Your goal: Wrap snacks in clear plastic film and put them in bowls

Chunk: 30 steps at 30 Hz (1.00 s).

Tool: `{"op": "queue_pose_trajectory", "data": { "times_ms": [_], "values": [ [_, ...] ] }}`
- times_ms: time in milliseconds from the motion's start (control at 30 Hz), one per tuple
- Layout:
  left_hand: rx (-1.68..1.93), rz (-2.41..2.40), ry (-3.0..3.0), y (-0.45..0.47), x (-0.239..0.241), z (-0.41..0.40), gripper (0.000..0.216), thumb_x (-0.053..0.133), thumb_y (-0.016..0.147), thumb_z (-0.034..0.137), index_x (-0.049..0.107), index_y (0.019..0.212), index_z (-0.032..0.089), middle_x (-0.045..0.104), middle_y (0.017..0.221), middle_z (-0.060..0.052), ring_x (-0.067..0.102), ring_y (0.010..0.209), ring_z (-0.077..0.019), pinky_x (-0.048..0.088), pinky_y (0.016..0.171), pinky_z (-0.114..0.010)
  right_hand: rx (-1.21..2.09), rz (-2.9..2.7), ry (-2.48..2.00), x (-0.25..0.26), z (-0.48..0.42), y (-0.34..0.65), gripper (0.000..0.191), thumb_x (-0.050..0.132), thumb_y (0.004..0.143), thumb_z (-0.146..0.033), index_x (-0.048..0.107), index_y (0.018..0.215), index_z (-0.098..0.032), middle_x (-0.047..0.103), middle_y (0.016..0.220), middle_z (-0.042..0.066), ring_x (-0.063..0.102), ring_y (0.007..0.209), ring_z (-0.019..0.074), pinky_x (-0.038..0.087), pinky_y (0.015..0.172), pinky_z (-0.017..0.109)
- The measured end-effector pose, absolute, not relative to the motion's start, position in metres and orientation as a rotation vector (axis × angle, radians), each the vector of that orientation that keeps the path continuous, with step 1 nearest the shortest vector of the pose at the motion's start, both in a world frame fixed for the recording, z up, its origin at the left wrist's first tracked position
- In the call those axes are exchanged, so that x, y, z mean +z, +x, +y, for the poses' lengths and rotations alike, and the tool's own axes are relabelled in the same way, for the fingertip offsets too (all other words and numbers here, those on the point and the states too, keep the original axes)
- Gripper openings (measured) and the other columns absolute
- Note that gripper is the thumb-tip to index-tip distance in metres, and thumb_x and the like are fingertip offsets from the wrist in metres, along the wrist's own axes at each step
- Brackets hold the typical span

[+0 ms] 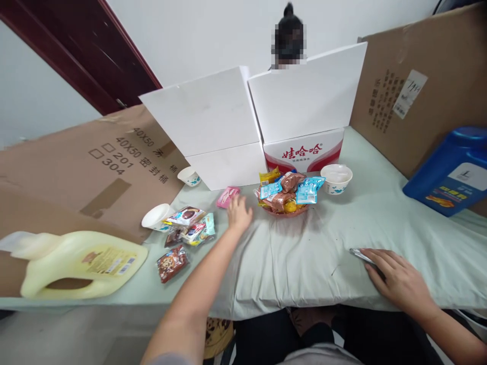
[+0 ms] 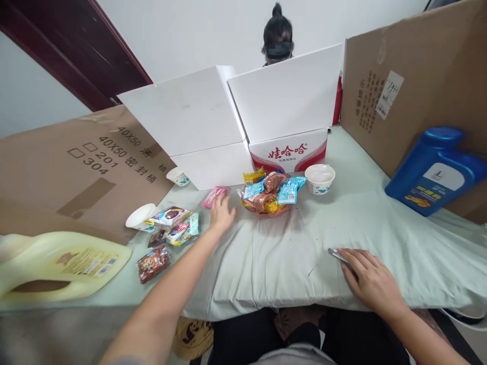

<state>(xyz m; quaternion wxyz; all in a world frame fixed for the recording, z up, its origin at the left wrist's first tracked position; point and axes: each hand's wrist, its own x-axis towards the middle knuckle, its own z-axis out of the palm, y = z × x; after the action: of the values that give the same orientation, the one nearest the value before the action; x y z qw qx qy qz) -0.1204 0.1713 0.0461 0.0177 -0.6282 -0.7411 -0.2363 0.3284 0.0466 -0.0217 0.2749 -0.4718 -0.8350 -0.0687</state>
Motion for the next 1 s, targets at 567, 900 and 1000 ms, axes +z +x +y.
{"op": "queue_pose_trajectory", "data": {
  "times_ms": [567,900,1000],
  "values": [
    [-0.022,-2.471,-1.865,-0.122,0.056,0.127,0.047,0.053,0.082,0.017,0.051,0.129,0.015,0.061,0.118,-0.019,0.060,0.107,-0.0326,0.047,0.088,-0.040,-0.174,-2.214,-1.275,-0.015,0.046,0.323,0.031,0.051,0.092,-0.029,0.060,0.120,-0.021,0.070,0.106,0.007,0.063,0.097,0.0236,0.048,0.087,0.040],
    [-1.183,-2.274,-3.241,-0.076,0.063,0.048,0.038,0.062,0.082,0.042,0.064,0.112,0.018,0.069,0.092,-0.007,0.065,0.077,-0.0189,0.053,0.066,-0.028,-0.121,-2.210,-1.320,-0.008,0.044,0.319,0.031,0.050,0.091,-0.028,0.064,0.118,-0.020,0.071,0.106,0.007,0.064,0.096,0.0243,0.049,0.087,0.040],
    [-1.224,-2.233,-2.864,-0.050,0.034,0.062,0.035,0.063,0.082,0.040,0.063,0.110,0.019,0.066,0.091,-0.006,0.063,0.083,-0.0195,0.053,0.072,-0.032,-0.095,-2.218,-1.337,-0.008,0.044,0.320,0.032,0.049,0.092,-0.027,0.063,0.119,-0.020,0.070,0.108,0.008,0.063,0.098,0.0243,0.049,0.088,0.040]
  ]
}}
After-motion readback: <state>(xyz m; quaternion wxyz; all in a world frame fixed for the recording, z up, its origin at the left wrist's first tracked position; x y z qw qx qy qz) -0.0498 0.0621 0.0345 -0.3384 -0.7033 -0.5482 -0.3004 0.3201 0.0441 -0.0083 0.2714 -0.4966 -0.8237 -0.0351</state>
